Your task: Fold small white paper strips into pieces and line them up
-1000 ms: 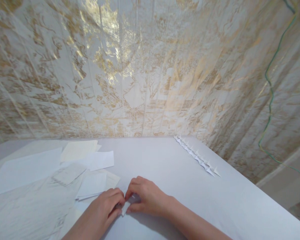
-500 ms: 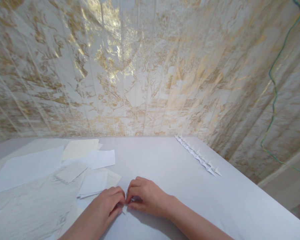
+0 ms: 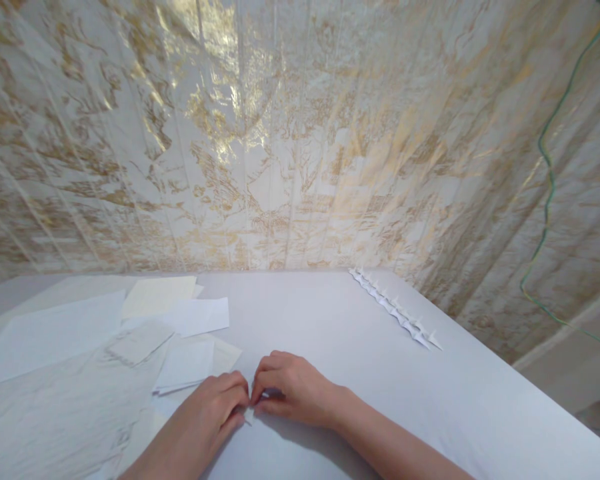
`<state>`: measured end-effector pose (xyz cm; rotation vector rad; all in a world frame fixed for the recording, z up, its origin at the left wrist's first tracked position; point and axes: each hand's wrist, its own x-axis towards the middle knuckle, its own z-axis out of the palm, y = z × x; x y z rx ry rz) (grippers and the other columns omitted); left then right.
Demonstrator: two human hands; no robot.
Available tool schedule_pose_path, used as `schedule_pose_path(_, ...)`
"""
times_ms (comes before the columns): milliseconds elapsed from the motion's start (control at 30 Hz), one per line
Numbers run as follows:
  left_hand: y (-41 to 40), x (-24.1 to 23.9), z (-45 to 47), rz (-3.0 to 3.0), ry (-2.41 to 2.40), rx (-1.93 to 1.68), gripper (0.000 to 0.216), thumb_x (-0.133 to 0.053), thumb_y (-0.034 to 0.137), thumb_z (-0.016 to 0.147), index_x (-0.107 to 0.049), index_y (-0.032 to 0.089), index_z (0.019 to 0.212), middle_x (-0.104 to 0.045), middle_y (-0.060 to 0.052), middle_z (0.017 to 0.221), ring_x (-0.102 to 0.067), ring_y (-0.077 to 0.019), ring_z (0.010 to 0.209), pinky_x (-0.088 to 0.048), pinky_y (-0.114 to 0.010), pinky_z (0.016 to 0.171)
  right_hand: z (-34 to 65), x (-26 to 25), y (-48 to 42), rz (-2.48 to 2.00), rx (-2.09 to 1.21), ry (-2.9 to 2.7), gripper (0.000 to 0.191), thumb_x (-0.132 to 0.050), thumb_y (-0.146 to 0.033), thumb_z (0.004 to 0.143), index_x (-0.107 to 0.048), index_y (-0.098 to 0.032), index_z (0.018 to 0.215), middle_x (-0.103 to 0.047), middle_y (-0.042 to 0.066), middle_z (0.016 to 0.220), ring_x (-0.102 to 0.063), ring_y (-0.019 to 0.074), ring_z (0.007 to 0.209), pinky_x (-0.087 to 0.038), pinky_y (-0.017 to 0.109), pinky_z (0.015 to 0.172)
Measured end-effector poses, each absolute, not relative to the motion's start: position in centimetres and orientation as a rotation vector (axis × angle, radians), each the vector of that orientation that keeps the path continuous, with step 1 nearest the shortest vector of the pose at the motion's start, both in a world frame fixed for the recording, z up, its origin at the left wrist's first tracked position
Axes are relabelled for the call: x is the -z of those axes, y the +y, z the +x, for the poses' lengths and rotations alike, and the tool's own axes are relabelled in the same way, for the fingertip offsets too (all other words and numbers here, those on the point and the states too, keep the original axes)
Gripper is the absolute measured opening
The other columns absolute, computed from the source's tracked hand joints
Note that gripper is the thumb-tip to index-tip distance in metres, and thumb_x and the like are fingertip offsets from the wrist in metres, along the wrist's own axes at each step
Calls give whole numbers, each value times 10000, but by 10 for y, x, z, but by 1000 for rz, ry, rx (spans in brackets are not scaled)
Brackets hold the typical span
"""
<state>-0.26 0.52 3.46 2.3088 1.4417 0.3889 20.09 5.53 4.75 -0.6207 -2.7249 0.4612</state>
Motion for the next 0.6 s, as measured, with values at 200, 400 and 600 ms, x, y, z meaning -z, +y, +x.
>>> schedule_pose_path(200,3,-41,2,2329,1464,-372,203,-510,143,850,-650,217,724,-716,-32,877,-647,-221,845,-467,-342,812,203,-48,56,-566,-446,-2760,152,-764,-253,849,-697,-189,969,-675,33,941,-620,180,904,-469,259,827)
schedule_pose_path(400,-1,-46,5,2328,1503,-410,216,-443,127,871,-621,215,784,-702,-64,898,-644,-237,847,-482,-349,798,203,-46,57,-540,-459,-2728,133,-745,-272,871,-696,-169,940,-676,45,910,-616,178,884,-462,255,822)
schedule_pose_path(600,-1,-42,5,2318,1508,-488,112,-499,156,847,-560,227,787,-654,-26,848,-627,-226,833,-478,-345,795,197,-42,50,-726,-494,-2633,49,-669,-120,865,-678,-167,872,-684,27,842,-601,165,804,-446,243,777)
